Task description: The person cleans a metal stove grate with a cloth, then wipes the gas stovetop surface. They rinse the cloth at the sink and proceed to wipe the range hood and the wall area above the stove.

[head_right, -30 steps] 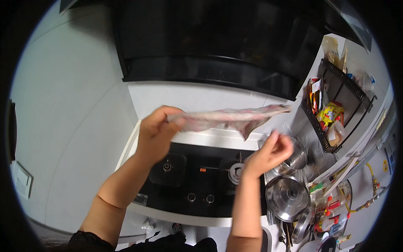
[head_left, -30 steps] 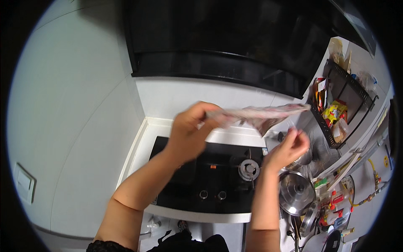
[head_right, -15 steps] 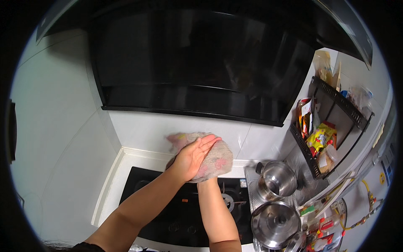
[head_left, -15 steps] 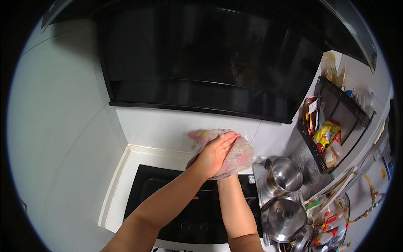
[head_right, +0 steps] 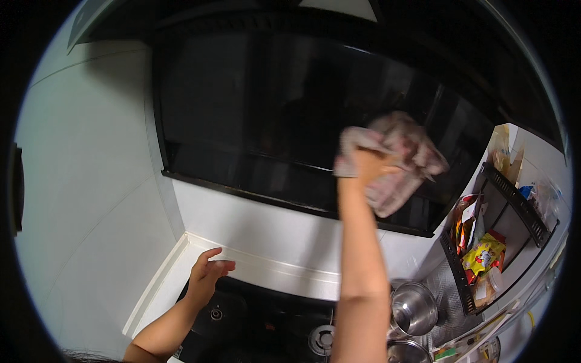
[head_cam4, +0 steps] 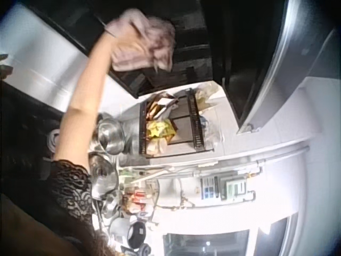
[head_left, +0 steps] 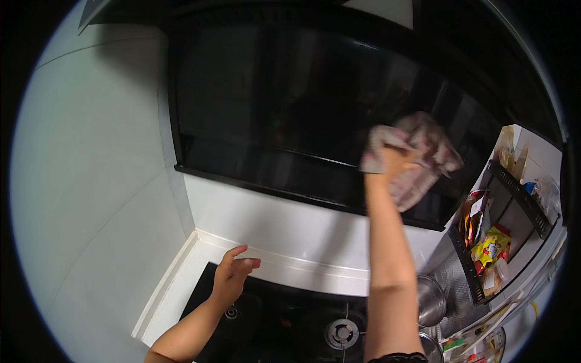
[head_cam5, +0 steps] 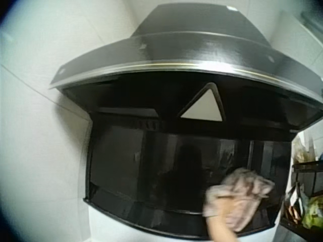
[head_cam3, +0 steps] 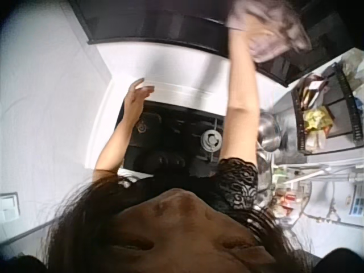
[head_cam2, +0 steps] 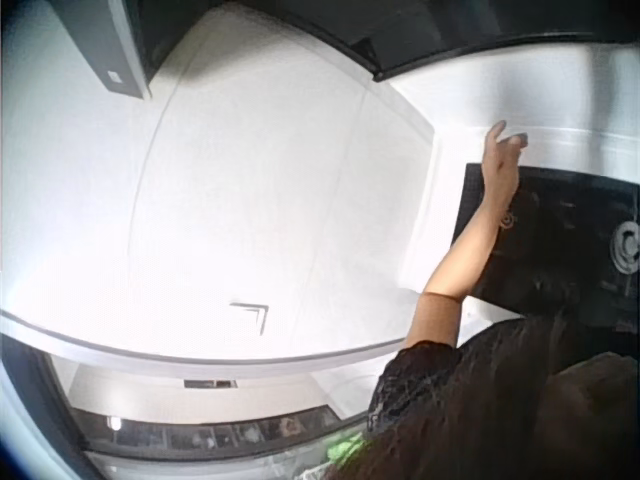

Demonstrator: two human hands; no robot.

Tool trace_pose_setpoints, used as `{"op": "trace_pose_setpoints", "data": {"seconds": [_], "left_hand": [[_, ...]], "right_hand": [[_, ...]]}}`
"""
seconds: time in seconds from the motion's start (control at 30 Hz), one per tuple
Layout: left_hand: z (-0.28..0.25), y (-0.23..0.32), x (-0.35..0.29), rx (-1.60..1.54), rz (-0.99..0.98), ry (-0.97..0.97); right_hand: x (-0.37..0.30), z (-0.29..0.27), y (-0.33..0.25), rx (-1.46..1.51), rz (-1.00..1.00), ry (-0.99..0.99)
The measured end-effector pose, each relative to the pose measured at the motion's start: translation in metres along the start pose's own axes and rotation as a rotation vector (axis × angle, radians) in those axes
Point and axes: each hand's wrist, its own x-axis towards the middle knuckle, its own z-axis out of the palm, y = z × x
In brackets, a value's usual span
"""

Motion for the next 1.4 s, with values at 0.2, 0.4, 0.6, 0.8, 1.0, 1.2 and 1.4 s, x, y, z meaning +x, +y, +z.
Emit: {"op": "trace_pose_setpoints", "data": {"seconds": [0.2, 0.4, 0.6, 0.8, 1.0, 1.2, 1.4], "left_hand": [[-0.011, 0.022, 0.072, 0.609, 0.496, 0.13], [-0.046, 0.044, 0.167, 0.939, 0.667, 0.339], [-0.044, 0.021, 0.165, 1.115, 0.485, 0.329], [0.009, 0.101, 0.198, 1.312, 0.765, 0.296], [0.027, 0.106, 0.211, 1.475, 0.661, 0.361], [0.046, 0.087, 0.217, 1.418, 0.697, 0.446], [0.073, 0.078, 0.217, 1.353, 0.664, 0.446]], "right_hand": [[-0.106, 0.03, -0.193, -0.372, -0.584, -0.439], [-0.051, -0.036, -0.132, -0.218, -0.472, -0.634], [0.017, -0.14, 0.043, -0.709, -0.153, -0.016], [0.062, -0.092, 0.009, -0.529, -0.363, 0.663], [-0.03, 0.004, -0.162, -0.119, -0.633, 0.054], [0.026, -0.066, -0.102, 0.092, -0.835, -0.349], [0.093, -0.185, 0.024, -0.585, -0.522, 0.205]]}}
